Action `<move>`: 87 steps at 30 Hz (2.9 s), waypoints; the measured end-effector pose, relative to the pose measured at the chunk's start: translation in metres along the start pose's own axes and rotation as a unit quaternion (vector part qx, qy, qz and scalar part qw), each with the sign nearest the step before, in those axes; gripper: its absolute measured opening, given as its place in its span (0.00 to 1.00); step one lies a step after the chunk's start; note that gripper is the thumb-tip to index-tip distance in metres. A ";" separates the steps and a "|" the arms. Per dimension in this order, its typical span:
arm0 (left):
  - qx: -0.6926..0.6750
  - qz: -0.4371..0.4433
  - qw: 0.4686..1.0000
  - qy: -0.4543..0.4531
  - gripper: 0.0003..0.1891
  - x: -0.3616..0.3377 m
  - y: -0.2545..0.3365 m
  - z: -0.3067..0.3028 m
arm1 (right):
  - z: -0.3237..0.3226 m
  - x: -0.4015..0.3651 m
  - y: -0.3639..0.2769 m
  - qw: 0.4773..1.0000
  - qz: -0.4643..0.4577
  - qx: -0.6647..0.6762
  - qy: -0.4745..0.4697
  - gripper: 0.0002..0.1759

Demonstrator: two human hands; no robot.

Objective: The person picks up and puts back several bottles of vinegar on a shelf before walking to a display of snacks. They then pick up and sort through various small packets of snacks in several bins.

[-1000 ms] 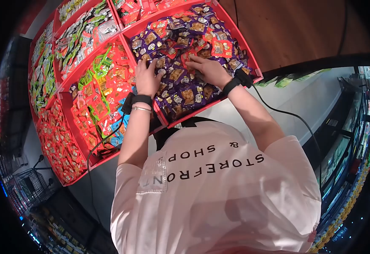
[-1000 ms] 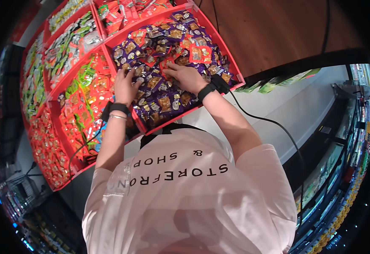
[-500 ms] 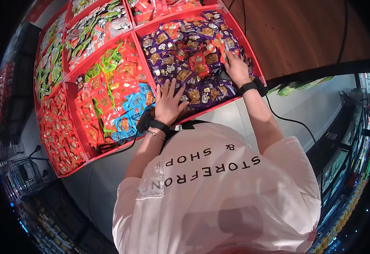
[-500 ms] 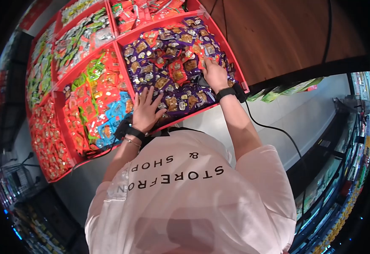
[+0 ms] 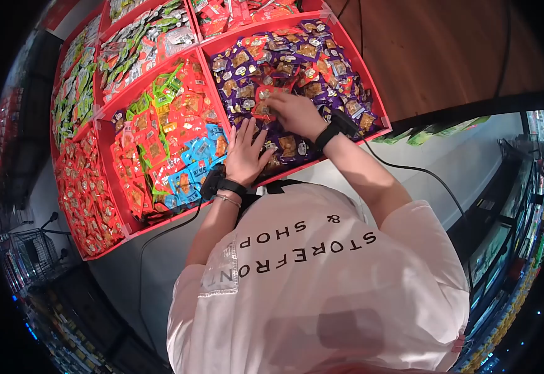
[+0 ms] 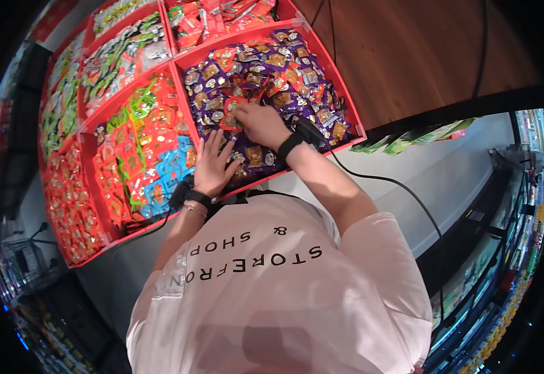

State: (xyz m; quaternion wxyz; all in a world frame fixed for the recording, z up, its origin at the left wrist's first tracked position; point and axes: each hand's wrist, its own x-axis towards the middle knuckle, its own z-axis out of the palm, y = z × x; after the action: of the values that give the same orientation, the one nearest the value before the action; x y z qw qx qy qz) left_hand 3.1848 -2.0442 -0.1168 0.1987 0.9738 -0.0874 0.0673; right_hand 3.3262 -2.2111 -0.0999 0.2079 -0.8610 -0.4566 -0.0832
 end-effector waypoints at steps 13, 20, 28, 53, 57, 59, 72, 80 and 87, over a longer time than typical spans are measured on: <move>-0.027 0.001 0.999 0.038 0.26 0.003 -0.004 0.003 | -0.019 0.074 0.125 0.905 0.424 -0.007 0.041 0.51; -0.026 -0.002 0.999 0.038 0.26 0.003 -0.004 0.001 | -0.001 0.043 0.174 0.843 0.412 0.308 0.158 0.15; -0.042 -0.005 0.998 0.045 0.25 0.003 -0.003 0.002 | -0.031 -0.007 0.083 0.876 0.400 0.270 -0.017 0.14; -0.038 -0.014 0.999 0.034 0.26 0.001 -0.006 0.006 | -0.050 0.036 0.089 0.939 0.271 -0.133 -0.167 0.41; -0.039 -0.013 0.999 0.035 0.26 0.001 -0.007 0.005 | -0.026 0.015 0.117 0.967 0.243 -0.041 -0.061 0.29; -0.040 -0.014 0.999 0.034 0.26 0.001 -0.006 0.006 | -0.026 0.009 0.117 0.973 0.222 -0.057 -0.034 0.22; -0.030 -0.022 0.999 0.029 0.26 0.001 -0.003 0.006 | 0.014 0.018 -0.007 0.999 -0.023 -0.021 0.013 0.19; -0.057 -0.038 0.998 0.011 0.28 0.001 -0.004 0.001 | -0.007 0.045 0.002 0.977 0.020 0.184 -0.108 0.27; -0.059 -0.020 0.997 0.044 0.26 0.001 -0.006 0.001 | 0.039 0.115 0.017 0.970 0.212 -0.052 -0.111 0.33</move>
State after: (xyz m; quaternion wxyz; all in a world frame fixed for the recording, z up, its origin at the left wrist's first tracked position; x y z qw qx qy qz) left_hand 3.1873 -2.0396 -0.1199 0.2612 0.9579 -0.0631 0.1011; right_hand 3.4036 -2.1158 -0.1013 0.1241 -0.9517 -0.2786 0.0351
